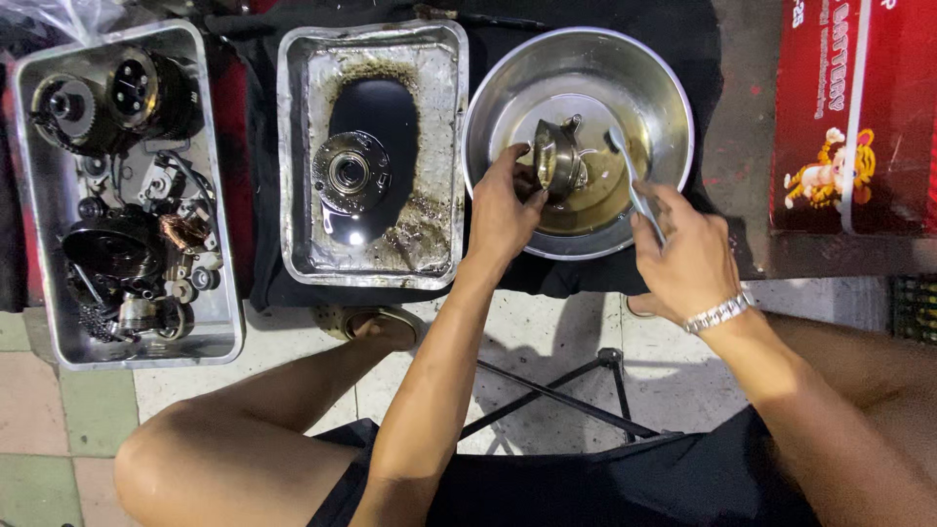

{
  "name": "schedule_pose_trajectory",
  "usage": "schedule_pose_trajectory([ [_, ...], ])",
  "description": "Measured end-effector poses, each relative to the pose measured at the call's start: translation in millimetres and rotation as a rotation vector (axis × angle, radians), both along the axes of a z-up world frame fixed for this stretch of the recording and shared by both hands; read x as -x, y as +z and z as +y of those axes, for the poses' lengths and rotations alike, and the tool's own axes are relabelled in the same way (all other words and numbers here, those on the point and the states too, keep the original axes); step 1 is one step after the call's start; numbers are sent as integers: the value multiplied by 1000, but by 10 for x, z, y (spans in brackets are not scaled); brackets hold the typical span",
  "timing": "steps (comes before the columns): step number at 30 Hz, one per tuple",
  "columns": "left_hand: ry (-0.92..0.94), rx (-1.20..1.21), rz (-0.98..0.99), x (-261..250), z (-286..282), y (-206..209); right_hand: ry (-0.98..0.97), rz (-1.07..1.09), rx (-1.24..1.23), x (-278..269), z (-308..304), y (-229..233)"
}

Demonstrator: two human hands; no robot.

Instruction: The person scrubs a dark mechanical part with a toothbrush in a metal tray containing dark liquid. They then transfer the part to a metal bowl with clear liquid and continue scrubbing it with the toothbrush.

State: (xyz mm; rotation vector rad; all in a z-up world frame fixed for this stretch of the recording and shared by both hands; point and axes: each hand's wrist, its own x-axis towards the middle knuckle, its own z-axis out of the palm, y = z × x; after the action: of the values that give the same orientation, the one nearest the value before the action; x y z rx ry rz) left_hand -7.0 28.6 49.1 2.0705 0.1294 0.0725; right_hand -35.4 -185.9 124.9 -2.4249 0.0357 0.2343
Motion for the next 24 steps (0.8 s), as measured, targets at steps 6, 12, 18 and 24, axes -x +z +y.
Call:
schedule_pose_trajectory([
  [6,3,-209,42,26,-23,46,-8,-6,-45,59,-58,-101],
  [12,10,-336,82,-24,-111,28,-9,5,14,-1,-94,-119],
  [18,-69,-417,68,-119,-13,69,-13,21,21,-28,-179,-194],
  [24,-433,-587,-145,-351,247,24,-42,115,-27,28,-237,-140],
])
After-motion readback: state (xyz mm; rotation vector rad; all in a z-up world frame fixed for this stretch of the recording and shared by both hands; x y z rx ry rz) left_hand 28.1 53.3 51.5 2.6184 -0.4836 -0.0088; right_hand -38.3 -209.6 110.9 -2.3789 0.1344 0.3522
